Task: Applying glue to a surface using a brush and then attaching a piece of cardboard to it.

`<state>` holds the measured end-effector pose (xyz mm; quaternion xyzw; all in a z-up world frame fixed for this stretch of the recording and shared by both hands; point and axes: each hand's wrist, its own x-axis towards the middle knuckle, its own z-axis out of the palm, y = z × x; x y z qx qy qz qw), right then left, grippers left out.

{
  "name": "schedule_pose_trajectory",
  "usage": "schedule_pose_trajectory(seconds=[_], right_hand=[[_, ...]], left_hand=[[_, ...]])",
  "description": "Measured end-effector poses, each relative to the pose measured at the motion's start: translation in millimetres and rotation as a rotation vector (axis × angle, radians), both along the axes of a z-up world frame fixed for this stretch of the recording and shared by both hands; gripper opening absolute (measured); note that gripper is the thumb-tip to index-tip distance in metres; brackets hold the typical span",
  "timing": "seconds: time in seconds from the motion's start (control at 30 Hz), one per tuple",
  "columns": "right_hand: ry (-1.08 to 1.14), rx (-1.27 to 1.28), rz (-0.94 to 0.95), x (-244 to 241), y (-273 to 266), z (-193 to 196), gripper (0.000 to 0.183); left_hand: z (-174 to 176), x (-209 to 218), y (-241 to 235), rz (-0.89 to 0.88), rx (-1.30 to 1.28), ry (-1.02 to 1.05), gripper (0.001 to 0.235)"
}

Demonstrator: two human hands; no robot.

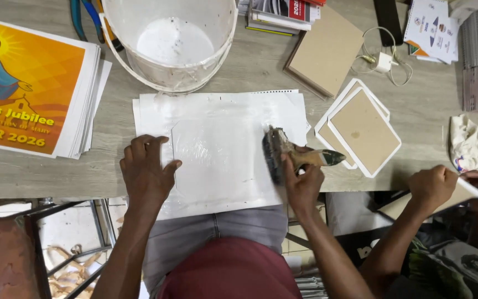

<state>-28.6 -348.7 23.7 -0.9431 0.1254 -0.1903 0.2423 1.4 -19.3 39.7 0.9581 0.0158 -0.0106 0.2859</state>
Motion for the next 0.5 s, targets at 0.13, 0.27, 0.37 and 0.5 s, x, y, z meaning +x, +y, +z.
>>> schedule_pose_trajectory(seconds=[0.13,0.27,0.37,0.5], right_hand=[[-0.126,-0.126,0.356,-40.6,48.2,-44.9,0.036],[-0.172,-0.169,1.047,-57.8,96.3,16.7,0.023],[-0.016,0.046,1.090,-47.9,94.0,56.3,0.034],[-0.157,-0.158,0.896,-2.6,87.4,32.9,0.024]], left_hand=[[0.0,-5.2,4.9,-0.022,-0.016,0.008,0.050],[-31.6,-2.2,17.6,-0.066,-0.025,-0.159,0.042],[-46.4,-2.4,24.4,-0.093,-0.046,-0.226,0.043],[-19.7,2.1,27.7,-0.112,-0.242,-0.070,0.025]])
